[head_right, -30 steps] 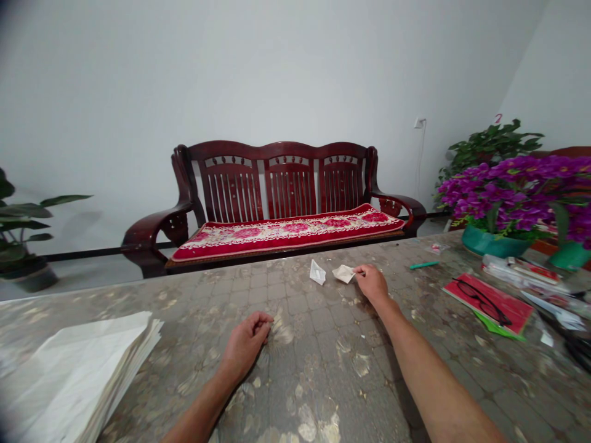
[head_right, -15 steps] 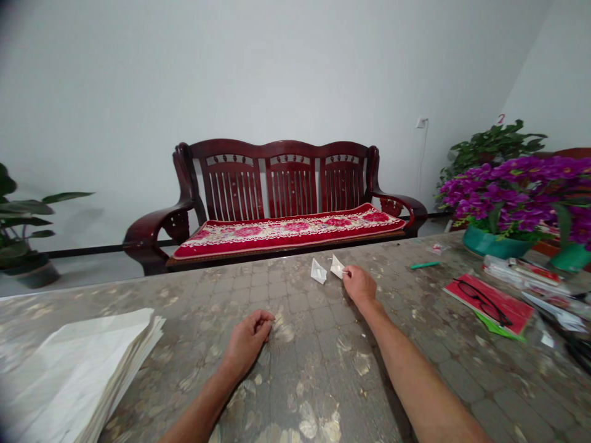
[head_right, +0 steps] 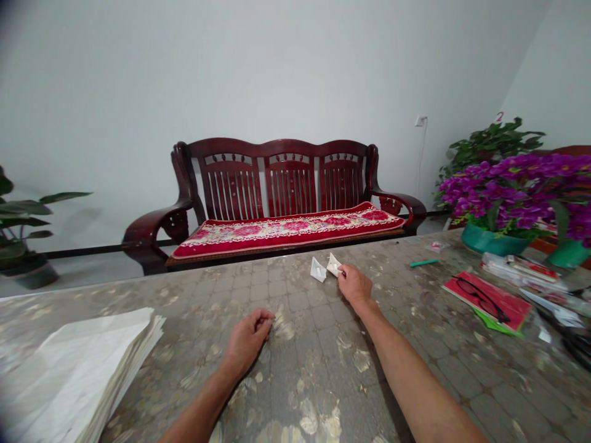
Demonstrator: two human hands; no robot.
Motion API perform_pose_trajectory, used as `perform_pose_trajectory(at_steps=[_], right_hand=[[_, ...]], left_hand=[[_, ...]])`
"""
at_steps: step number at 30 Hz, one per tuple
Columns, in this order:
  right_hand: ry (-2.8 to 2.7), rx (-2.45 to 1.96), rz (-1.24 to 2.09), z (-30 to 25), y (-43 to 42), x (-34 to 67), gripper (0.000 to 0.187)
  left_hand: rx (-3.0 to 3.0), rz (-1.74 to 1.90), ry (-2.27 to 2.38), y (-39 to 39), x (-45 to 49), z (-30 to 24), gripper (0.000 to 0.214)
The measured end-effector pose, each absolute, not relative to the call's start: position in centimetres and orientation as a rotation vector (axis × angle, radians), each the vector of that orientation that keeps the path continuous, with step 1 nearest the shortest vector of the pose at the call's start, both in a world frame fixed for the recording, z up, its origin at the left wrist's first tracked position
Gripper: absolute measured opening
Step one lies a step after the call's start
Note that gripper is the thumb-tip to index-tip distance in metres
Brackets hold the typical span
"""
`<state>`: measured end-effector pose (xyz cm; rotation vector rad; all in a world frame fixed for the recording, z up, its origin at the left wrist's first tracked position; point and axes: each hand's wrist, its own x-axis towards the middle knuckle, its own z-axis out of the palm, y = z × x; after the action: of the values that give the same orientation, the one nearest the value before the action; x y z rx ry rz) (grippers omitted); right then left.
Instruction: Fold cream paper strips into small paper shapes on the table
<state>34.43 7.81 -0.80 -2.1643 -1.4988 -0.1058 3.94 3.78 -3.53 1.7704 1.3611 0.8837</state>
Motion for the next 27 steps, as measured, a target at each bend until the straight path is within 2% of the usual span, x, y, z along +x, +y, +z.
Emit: perform_pose_trajectory(at_steps=[14,27], right_hand=[[-1.507,-2.129,-0.093,-0.7,7.7,34.4,0.024],[-1.377,-2.102,-0.007,-0.9,6.9,34.2,0.044]], left_hand=[[1.750,0.873,1.367,3.7,4.0,-3.4,0.021],[1.751,0.892,1.363,3.8,4.0,-3.7,0.021]])
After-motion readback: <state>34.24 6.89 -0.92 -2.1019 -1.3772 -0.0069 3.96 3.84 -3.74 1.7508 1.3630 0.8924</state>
